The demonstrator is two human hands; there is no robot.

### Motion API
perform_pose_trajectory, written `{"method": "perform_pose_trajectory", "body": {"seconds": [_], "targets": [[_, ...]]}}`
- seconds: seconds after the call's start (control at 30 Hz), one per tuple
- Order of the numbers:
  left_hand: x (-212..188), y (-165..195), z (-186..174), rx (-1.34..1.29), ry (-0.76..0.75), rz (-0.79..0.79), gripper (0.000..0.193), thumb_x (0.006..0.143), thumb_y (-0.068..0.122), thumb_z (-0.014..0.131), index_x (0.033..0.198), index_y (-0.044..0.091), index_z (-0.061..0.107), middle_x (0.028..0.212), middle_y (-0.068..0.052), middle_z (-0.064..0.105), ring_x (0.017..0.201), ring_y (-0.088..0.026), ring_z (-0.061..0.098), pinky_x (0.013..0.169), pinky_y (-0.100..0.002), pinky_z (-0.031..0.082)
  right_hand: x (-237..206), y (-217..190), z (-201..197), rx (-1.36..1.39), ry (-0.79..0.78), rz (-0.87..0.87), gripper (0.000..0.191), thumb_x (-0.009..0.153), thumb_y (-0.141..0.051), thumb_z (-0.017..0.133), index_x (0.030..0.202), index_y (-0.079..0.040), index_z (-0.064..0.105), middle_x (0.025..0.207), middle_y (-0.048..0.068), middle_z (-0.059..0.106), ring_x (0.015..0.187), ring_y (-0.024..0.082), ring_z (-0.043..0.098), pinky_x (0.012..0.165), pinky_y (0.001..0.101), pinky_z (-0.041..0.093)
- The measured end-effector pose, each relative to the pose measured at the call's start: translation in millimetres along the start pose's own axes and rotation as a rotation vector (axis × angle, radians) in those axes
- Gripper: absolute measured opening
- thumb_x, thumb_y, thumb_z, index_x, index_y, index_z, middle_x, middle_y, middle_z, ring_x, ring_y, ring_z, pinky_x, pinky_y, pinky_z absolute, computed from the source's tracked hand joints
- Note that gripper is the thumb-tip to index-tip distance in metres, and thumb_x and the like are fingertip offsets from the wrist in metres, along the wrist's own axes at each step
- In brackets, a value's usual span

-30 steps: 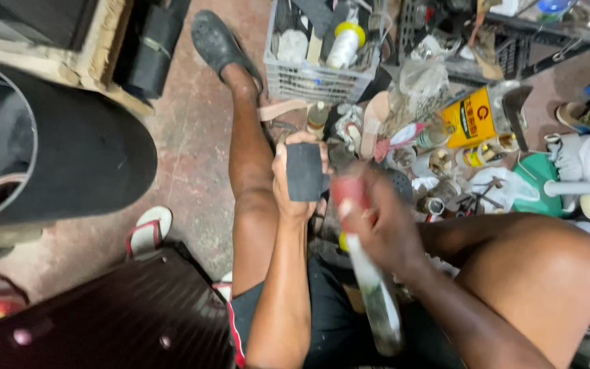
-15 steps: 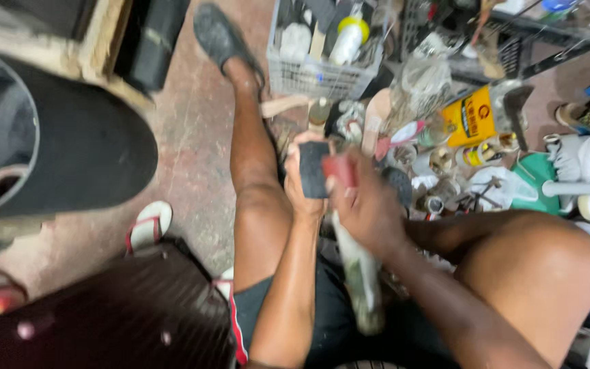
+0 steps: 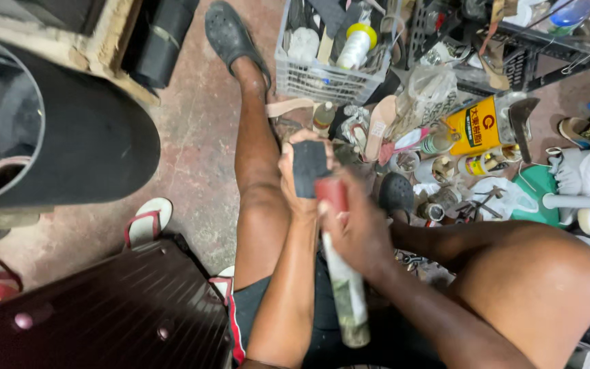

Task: The person sits on the floor and uses a sanding block to smooth the surface of a small black rubber piece. They repeatedly rub the rubber against the sanding block, then inspect the edges and surface of the piece.

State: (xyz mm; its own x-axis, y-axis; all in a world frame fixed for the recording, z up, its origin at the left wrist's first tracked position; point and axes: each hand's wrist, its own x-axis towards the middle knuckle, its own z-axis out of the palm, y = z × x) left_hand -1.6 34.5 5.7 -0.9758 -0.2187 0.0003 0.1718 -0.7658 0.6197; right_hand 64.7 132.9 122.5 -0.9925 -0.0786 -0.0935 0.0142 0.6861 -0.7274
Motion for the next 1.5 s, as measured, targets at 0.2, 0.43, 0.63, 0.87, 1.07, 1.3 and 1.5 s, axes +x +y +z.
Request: {"method": "perform_pose_trajectory", "body": {"seconds": [0.2, 0.43, 0.63, 0.87, 1.07, 1.3, 1.5], "targets": [[5, 13, -2, -0.129, -0.039, -0.023, 0.051, 0.114, 0.047, 0.028, 0.123, 0.004, 0.054, 0.096, -0.013, 0.062, 0.081, -0.021, 0.059, 0.076, -0.036, 0.055, 1, -5, -24, 0.229, -0.076, -0.043, 0.055, 0.091, -0.015, 0.063, 0.144, -0.008, 0.049, 0.118, 0.017, 0.073, 0.096, 0.028, 0.076, 0.081, 0.0368, 0.063], [0, 12, 8, 0.161, 0.004, 0.057, 0.054, 0.114, 0.049, 0.027, 0.124, 0.004, 0.054, 0.099, -0.012, 0.061, 0.089, -0.020, 0.060, 0.084, -0.034, 0.054, 9, -8, -9, 0.177, -0.060, -0.024, 0.054, 0.094, -0.019, 0.064, 0.144, -0.008, 0.044, 0.122, 0.016, 0.066, 0.097, 0.020, 0.072, 0.077, 0.0365, 0.061], [1, 20, 7, 0.018, -0.043, -0.031, 0.053, 0.113, 0.047, 0.026, 0.123, 0.004, 0.054, 0.099, -0.012, 0.061, 0.088, -0.020, 0.062, 0.080, -0.035, 0.058, 7, 6, -29, 0.286, -0.098, 0.024, 0.041, 0.098, -0.018, 0.063, 0.137, -0.008, 0.055, 0.116, 0.016, 0.067, 0.095, 0.024, 0.068, 0.077, 0.0388, 0.059], [-11, 14, 19, 0.410, -0.110, 0.077, 0.054, 0.115, 0.048, 0.028, 0.123, 0.002, 0.056, 0.101, -0.011, 0.062, 0.090, -0.018, 0.060, 0.086, -0.031, 0.052, 19, -3, -23, 0.075, -0.009, -0.123, 0.044, 0.095, -0.023, 0.064, 0.137, -0.012, 0.054, 0.116, 0.016, 0.074, 0.100, 0.027, 0.076, 0.082, 0.0355, 0.059], [-19, 6, 19, 0.409, -0.203, 0.204, 0.053, 0.111, 0.044, 0.036, 0.140, 0.002, 0.046, 0.110, -0.008, 0.060, 0.103, -0.018, 0.058, 0.098, -0.032, 0.047, 20, 0, -23, 0.015, 0.090, -0.208, 0.054, 0.093, -0.023, 0.068, 0.140, -0.007, 0.048, 0.110, 0.022, 0.070, 0.097, 0.037, 0.074, 0.077, 0.0429, 0.058], [-18, -5, 15, 0.388, -0.161, 0.018, 0.048, 0.112, 0.045, 0.034, 0.132, 0.004, 0.048, 0.115, -0.008, 0.058, 0.103, -0.017, 0.057, 0.095, -0.031, 0.048, 23, 3, -25, -0.044, 0.050, 0.018, 0.050, 0.093, -0.024, 0.068, 0.140, -0.015, 0.051, 0.110, 0.018, 0.074, 0.099, 0.039, 0.072, 0.079, 0.0463, 0.057], [-20, -10, 8, 0.290, -0.084, -0.044, 0.045, 0.113, 0.046, 0.036, 0.130, 0.005, 0.047, 0.113, -0.011, 0.061, 0.101, -0.017, 0.060, 0.092, -0.030, 0.049, 21, -14, -33, 0.009, 0.042, -0.221, 0.049, 0.096, -0.023, 0.066, 0.140, -0.012, 0.049, 0.113, 0.021, 0.072, 0.099, 0.039, 0.075, 0.083, 0.0436, 0.059]]}}
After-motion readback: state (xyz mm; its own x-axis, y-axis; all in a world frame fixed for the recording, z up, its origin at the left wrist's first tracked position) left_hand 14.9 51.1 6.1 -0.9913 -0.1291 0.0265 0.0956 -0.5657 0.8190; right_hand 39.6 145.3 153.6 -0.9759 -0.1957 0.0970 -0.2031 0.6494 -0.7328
